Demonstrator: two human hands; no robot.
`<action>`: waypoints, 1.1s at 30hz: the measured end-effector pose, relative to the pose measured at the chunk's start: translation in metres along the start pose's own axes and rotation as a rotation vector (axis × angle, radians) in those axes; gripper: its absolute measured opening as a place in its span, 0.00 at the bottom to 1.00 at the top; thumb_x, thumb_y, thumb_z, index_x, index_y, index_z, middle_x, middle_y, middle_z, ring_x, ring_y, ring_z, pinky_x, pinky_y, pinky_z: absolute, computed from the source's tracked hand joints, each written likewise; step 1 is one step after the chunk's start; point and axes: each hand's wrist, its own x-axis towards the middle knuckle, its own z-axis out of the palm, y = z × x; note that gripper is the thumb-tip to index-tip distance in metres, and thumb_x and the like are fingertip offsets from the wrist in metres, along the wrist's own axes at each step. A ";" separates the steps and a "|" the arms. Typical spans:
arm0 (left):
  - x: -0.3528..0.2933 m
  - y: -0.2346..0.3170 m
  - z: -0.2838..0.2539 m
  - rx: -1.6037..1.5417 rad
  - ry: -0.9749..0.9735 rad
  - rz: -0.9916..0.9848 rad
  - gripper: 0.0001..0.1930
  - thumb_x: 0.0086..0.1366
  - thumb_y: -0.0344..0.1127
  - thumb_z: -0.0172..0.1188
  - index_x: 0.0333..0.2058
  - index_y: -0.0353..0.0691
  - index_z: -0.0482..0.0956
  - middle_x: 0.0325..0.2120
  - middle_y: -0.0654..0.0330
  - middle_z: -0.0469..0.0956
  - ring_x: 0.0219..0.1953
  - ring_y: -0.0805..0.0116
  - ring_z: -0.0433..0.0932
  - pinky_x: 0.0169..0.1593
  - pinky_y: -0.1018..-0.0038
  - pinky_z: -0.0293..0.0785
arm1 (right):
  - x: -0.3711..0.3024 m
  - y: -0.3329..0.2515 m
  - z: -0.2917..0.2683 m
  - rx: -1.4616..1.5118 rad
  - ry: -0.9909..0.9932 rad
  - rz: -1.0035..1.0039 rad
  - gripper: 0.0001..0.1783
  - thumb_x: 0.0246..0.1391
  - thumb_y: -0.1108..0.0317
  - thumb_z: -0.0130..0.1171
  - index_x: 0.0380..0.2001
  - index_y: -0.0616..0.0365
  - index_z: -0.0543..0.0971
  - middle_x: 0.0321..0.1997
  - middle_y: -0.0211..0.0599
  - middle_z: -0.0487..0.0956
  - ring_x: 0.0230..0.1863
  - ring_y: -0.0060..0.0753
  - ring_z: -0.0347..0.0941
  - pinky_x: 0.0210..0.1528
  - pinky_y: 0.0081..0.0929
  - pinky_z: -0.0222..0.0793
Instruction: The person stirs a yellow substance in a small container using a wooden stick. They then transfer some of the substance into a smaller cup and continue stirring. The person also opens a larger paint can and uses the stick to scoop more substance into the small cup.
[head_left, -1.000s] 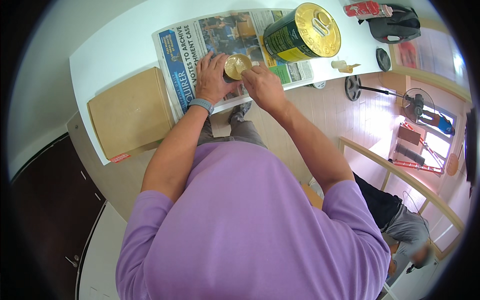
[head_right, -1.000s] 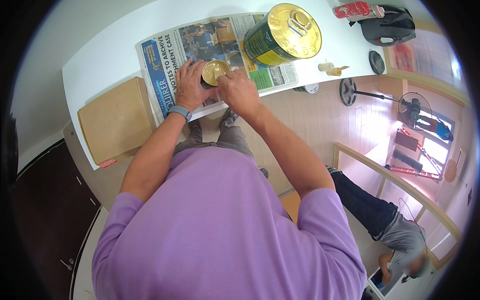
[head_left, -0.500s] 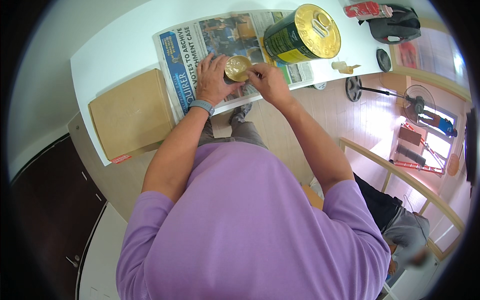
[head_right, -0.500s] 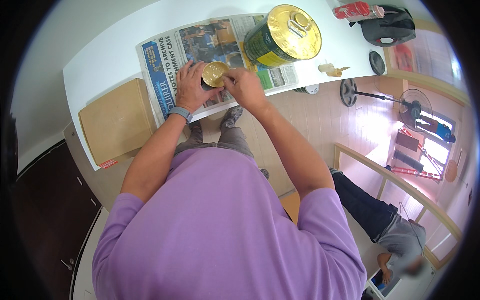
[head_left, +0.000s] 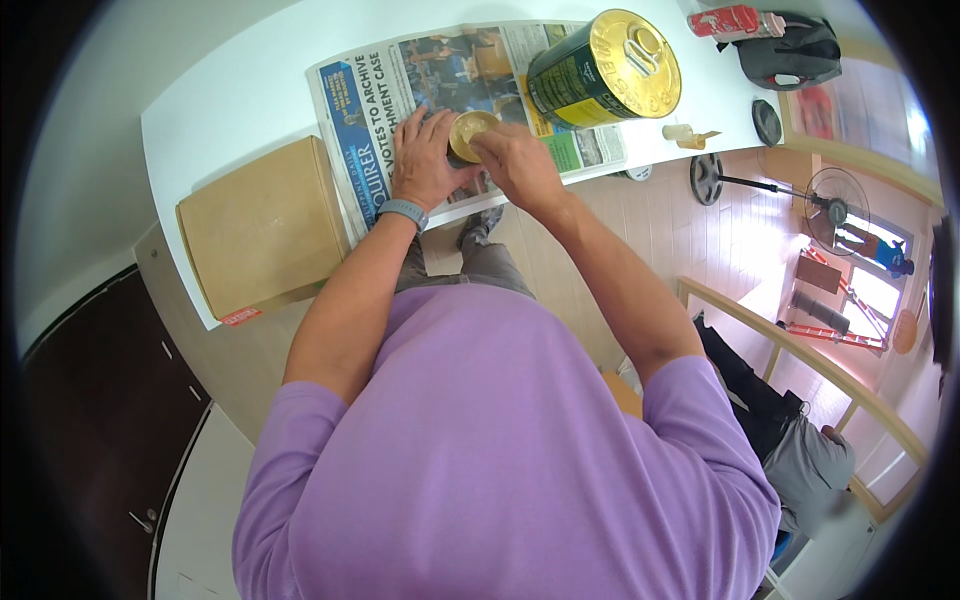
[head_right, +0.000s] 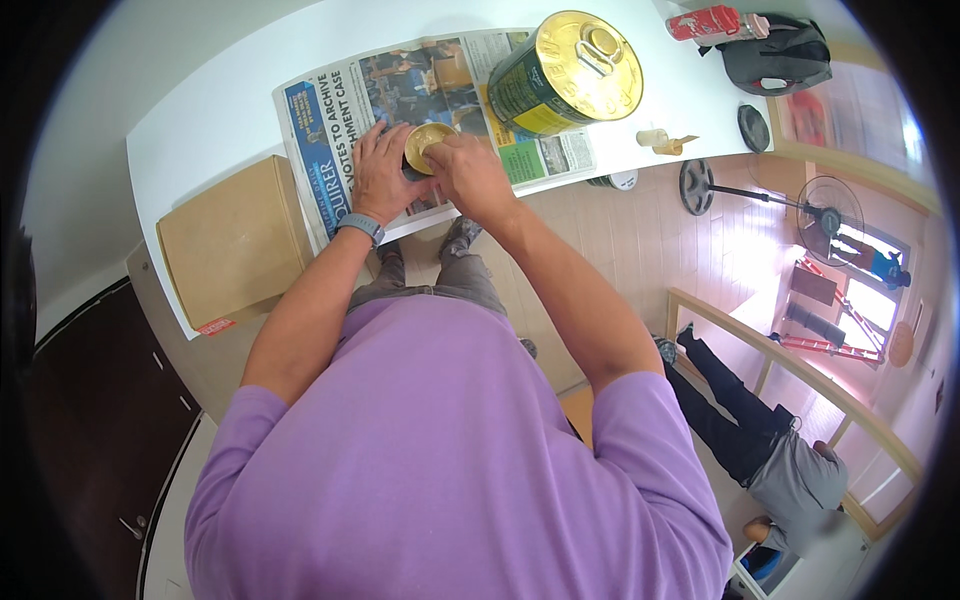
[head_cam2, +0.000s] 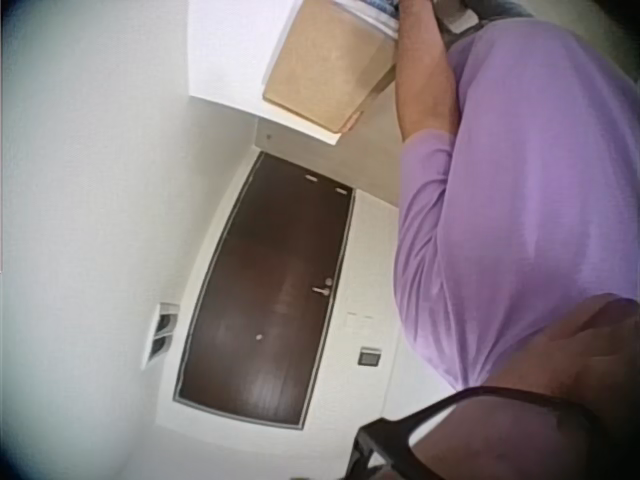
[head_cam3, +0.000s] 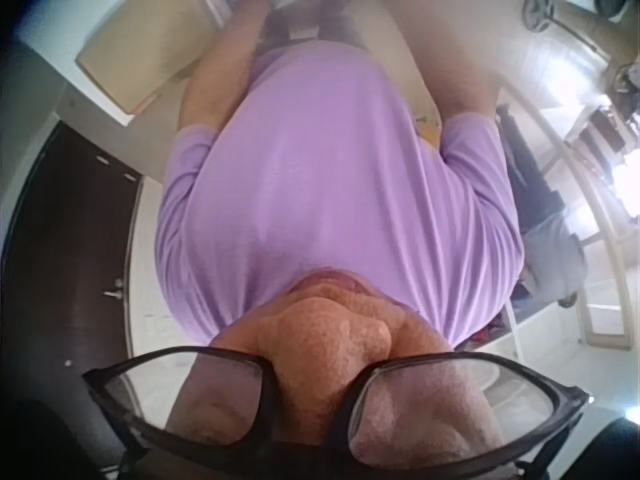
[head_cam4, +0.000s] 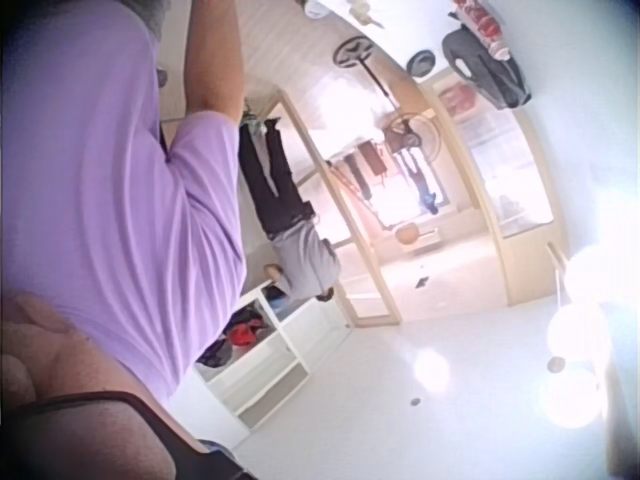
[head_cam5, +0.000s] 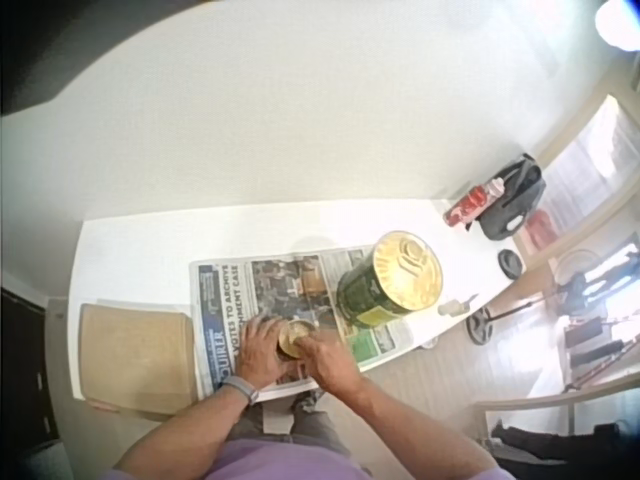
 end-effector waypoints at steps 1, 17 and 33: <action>0.000 0.000 -0.001 -0.004 -0.004 -0.001 0.46 0.50 0.56 0.82 0.66 0.45 0.76 0.66 0.57 0.77 0.75 0.46 0.63 0.78 0.49 0.52 | -0.002 -0.006 -0.004 -0.008 -0.022 0.012 0.09 0.64 0.66 0.63 0.42 0.57 0.87 0.38 0.47 0.84 0.45 0.57 0.80 0.48 0.52 0.76; 0.003 0.002 -0.001 0.019 -0.006 -0.006 0.47 0.53 0.63 0.80 0.65 0.42 0.76 0.65 0.55 0.78 0.75 0.46 0.63 0.78 0.49 0.52 | 0.017 0.014 -0.012 -0.053 0.043 -0.043 0.08 0.64 0.67 0.65 0.42 0.57 0.87 0.39 0.43 0.84 0.44 0.55 0.79 0.46 0.48 0.76; 0.001 0.001 0.000 0.016 -0.005 -0.001 0.48 0.52 0.63 0.80 0.66 0.43 0.76 0.65 0.55 0.78 0.75 0.46 0.63 0.78 0.49 0.51 | 0.010 0.017 -0.038 -0.046 -0.280 -0.169 0.09 0.63 0.68 0.64 0.43 0.56 0.87 0.41 0.41 0.84 0.47 0.52 0.78 0.51 0.47 0.76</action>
